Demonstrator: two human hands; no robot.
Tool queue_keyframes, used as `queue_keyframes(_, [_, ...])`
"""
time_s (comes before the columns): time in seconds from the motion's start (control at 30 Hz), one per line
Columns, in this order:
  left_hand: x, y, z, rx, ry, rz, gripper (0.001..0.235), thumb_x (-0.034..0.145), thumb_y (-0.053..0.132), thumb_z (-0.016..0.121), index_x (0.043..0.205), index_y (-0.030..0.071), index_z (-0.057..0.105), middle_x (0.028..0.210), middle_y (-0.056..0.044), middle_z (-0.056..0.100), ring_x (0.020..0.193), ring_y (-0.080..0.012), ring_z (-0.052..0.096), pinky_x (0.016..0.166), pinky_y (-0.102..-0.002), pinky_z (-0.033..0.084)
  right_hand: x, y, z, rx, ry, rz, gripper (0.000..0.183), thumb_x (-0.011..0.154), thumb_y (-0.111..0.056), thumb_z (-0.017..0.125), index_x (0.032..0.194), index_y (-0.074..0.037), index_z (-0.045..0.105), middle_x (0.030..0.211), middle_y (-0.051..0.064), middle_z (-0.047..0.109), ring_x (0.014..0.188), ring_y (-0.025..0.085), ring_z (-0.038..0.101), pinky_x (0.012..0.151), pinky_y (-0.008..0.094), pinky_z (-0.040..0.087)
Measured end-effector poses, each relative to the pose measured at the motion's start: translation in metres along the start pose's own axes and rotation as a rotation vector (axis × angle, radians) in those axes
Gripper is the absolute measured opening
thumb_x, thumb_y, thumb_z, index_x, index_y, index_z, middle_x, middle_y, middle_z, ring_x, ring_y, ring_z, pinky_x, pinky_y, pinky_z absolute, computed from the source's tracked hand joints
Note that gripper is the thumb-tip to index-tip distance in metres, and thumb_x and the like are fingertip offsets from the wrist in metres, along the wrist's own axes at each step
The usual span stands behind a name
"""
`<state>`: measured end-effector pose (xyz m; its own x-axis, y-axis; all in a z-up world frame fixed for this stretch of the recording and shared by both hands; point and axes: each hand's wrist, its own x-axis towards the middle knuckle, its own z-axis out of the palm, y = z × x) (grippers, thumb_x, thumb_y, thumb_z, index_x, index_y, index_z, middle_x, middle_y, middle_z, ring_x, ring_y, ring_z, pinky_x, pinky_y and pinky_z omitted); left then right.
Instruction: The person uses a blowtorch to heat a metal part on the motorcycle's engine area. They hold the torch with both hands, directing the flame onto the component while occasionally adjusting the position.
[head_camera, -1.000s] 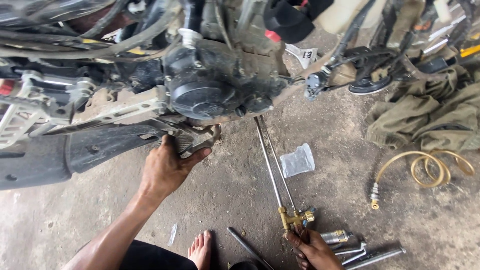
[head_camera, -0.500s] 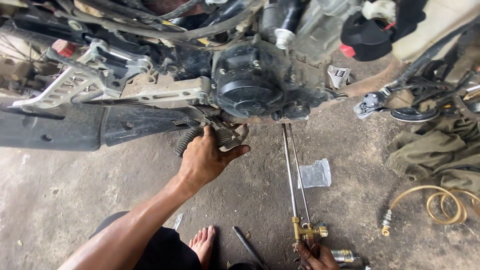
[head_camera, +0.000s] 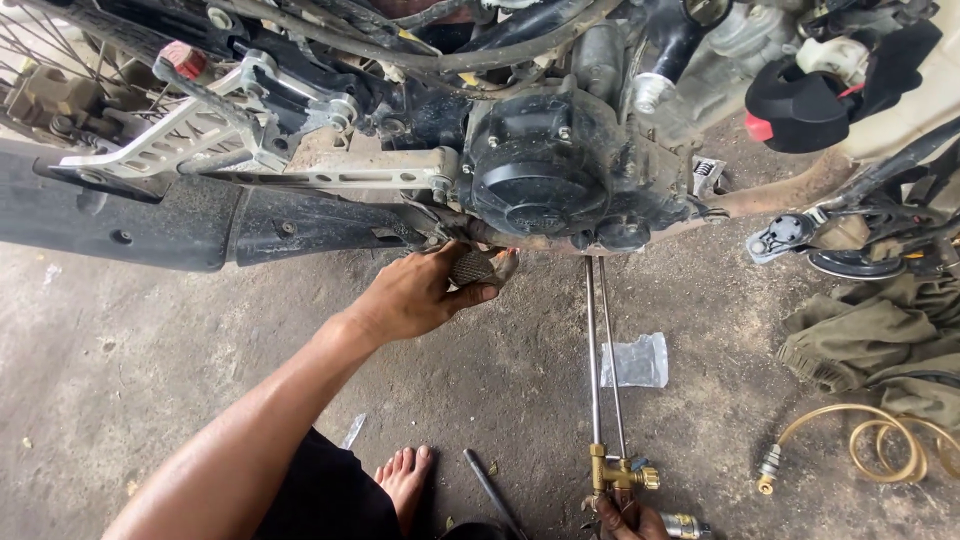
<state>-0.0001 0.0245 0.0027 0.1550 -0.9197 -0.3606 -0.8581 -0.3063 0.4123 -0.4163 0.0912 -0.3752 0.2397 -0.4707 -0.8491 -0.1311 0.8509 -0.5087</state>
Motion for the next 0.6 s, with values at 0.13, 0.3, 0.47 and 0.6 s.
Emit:
queue_keyframes(0.13, [0.003, -0.011, 0.004, -0.066, 0.039, 0.255, 0.057, 0.098, 0.052, 0.05, 0.137, 0.012, 0.041, 0.096, -0.014, 0.078, 0.065, -0.0291, 0.072, 0.064, -0.046, 0.059, -0.006, -0.001, -0.006, 0.046, -0.147, 0.007, 0.025, 0.092, -0.013, 0.077, 0.109, 0.005, 0.074, 0.054, 0.009, 0.041, 0.045, 0.024, 0.04, 0.042, 0.039, 0.029])
queue_keyframes(0.3, [0.013, -0.014, 0.023, 0.114, 0.234, 0.201, 0.057, 0.101, 0.055, 0.047, 0.135, 0.009, 0.046, 0.091, -0.017, 0.078, 0.058, -0.036, 0.073, 0.053, -0.049, 0.059, -0.015, -0.007, -0.003, 0.143, -0.279, -0.051, 0.043, 0.094, -0.016, 0.069, 0.12, 0.018, 0.075, 0.054, 0.008, 0.04, 0.043, 0.022, 0.04, 0.042, 0.036, 0.03])
queue_keyframes(0.47, [0.018, -0.013, 0.036, 0.307, 0.307, 0.113, 0.056, 0.101, 0.061, 0.049, 0.129, 0.013, 0.044, 0.063, -0.008, 0.065, 0.039, -0.0235, 0.055, 0.039, -0.038, 0.047, -0.009, -0.008, -0.006, 0.088, -0.364, 0.0, 0.039, 0.095, -0.022, 0.068, 0.114, 0.013, 0.07, 0.056, 0.008, 0.039, 0.047, 0.023, 0.043, 0.047, 0.039, 0.037])
queue_keyframes(0.6, [0.019, -0.012, 0.039, 0.389, 0.334, 0.072, 0.058, 0.1, 0.065, 0.046, 0.128, 0.014, 0.046, 0.054, -0.004, 0.062, 0.035, -0.0207, 0.051, 0.036, -0.037, 0.043, 0.011, 0.008, -0.009, 0.098, -0.388, -0.014, 0.043, 0.093, -0.018, 0.07, 0.117, 0.017, 0.073, 0.056, 0.009, 0.041, 0.046, 0.023, 0.044, 0.046, 0.038, 0.038])
